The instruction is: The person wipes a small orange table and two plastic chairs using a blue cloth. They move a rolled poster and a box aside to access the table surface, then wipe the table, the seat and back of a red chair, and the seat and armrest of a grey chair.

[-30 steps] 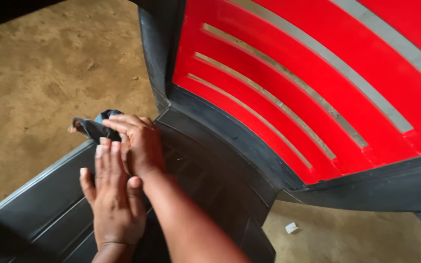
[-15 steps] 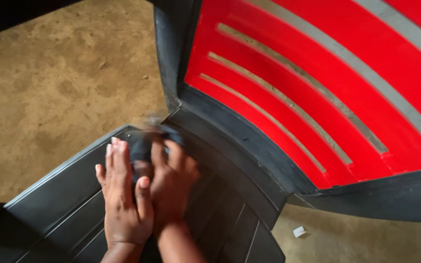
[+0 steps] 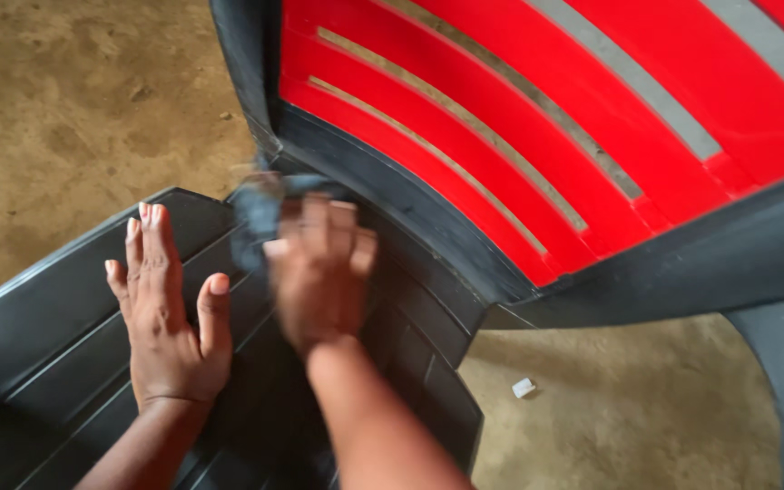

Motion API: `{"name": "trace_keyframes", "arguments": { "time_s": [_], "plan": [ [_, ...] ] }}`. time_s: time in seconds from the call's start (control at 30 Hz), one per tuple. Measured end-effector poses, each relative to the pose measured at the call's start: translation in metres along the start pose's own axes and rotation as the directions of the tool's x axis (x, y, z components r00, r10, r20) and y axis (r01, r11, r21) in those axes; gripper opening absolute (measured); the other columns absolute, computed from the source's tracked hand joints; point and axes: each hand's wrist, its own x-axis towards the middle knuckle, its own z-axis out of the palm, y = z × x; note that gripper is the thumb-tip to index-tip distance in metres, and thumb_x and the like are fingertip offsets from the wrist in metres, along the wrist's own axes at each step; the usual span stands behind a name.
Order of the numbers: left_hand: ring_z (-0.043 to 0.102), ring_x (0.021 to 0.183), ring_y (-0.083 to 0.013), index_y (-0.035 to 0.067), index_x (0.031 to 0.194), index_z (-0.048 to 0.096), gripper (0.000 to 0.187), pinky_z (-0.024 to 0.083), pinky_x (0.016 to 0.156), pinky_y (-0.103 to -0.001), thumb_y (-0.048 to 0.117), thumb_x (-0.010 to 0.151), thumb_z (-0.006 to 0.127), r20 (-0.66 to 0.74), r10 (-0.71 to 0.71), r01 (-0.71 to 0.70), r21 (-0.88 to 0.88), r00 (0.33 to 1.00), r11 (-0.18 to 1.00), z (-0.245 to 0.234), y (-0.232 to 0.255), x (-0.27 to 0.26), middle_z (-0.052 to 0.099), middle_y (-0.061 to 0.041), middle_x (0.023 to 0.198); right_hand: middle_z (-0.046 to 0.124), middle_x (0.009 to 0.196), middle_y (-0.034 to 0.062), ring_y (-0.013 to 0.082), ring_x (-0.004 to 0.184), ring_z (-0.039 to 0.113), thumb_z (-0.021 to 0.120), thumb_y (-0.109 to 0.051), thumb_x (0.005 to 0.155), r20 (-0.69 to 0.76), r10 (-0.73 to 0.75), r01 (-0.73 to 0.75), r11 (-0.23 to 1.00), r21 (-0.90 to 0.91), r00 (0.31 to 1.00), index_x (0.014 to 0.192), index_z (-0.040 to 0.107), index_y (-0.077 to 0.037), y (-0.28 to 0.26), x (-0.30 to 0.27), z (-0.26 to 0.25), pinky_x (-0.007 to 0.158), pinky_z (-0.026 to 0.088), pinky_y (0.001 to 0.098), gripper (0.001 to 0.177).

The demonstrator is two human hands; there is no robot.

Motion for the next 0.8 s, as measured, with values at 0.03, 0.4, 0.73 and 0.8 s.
{"name": "trace_keyframes", "arguments": {
  "time_s": [0.03, 0.4, 0.73, 0.8],
  "plan": [
    [0.022, 0.16, -0.038, 0.001, 0.164, 0.026, 0.074, 0.007, 0.128, -0.058, 0.044, 0.106, 0.045, 0.008, -0.005, 0.005, 0.01, 1.0, 1.0, 0.0, 0.0, 0.0, 0.03, -0.021, 0.17, 0.051, 0.143, 0.0131, 0.0375, 0.139, 0.04, 0.066, -0.032, 0.089, -0.013, 0.178, -0.178, 0.974, -0.142, 0.984, 0.128, 0.065, -0.012, 0.01, -0.004, -0.003, 0.11, 0.031, 0.0591, 0.043],
    [0.023, 0.159, -0.0338, 0.007, 0.163, 0.028, 0.068, 0.006, 0.127, -0.057, 0.042, 0.106, 0.042, 0.042, -0.007, 0.004, 0.064, 0.999, 0.998, -0.002, 0.0, -0.002, 0.034, -0.016, 0.168, 0.053, 0.133, 0.0168, 0.0369, 0.128, 0.049, 0.059, -0.005, 0.084, -0.42, 0.674, -0.78, 0.604, -0.161, 0.608, 0.134, 0.057, -0.01, 0.021, -0.016, -0.049, 0.107, 0.038, 0.051, 0.05],
    [0.023, 0.161, -0.0377, 0.004, 0.162, 0.03, 0.07, 0.007, 0.13, -0.056, 0.042, 0.105, 0.041, -0.008, 0.0, 0.0, -0.062, 1.0, 0.998, -0.004, -0.003, 0.003, 0.034, -0.019, 0.168, 0.064, 0.126, 0.0186, 0.0345, 0.117, 0.062, 0.054, 0.002, 0.087, 0.02, 0.03, -0.035, 0.652, 0.757, 0.999, 0.12, 0.065, -0.003, -0.063, 0.026, 0.018, 0.099, 0.048, 0.039, 0.036],
    [0.023, 0.16, -0.0394, 0.002, 0.162, 0.029, 0.071, 0.008, 0.129, -0.056, 0.043, 0.106, 0.043, -0.03, 0.0, -0.003, -0.094, 1.0, 0.996, -0.004, -0.002, 0.005, 0.034, -0.022, 0.168, 0.067, 0.127, 0.0172, 0.0302, 0.118, 0.065, 0.048, 0.009, 0.076, 0.145, 0.184, -0.205, 0.374, 0.904, 0.972, 0.125, 0.065, -0.004, -0.063, 0.023, 0.011, 0.097, 0.049, 0.0337, 0.054]
  ]
}}
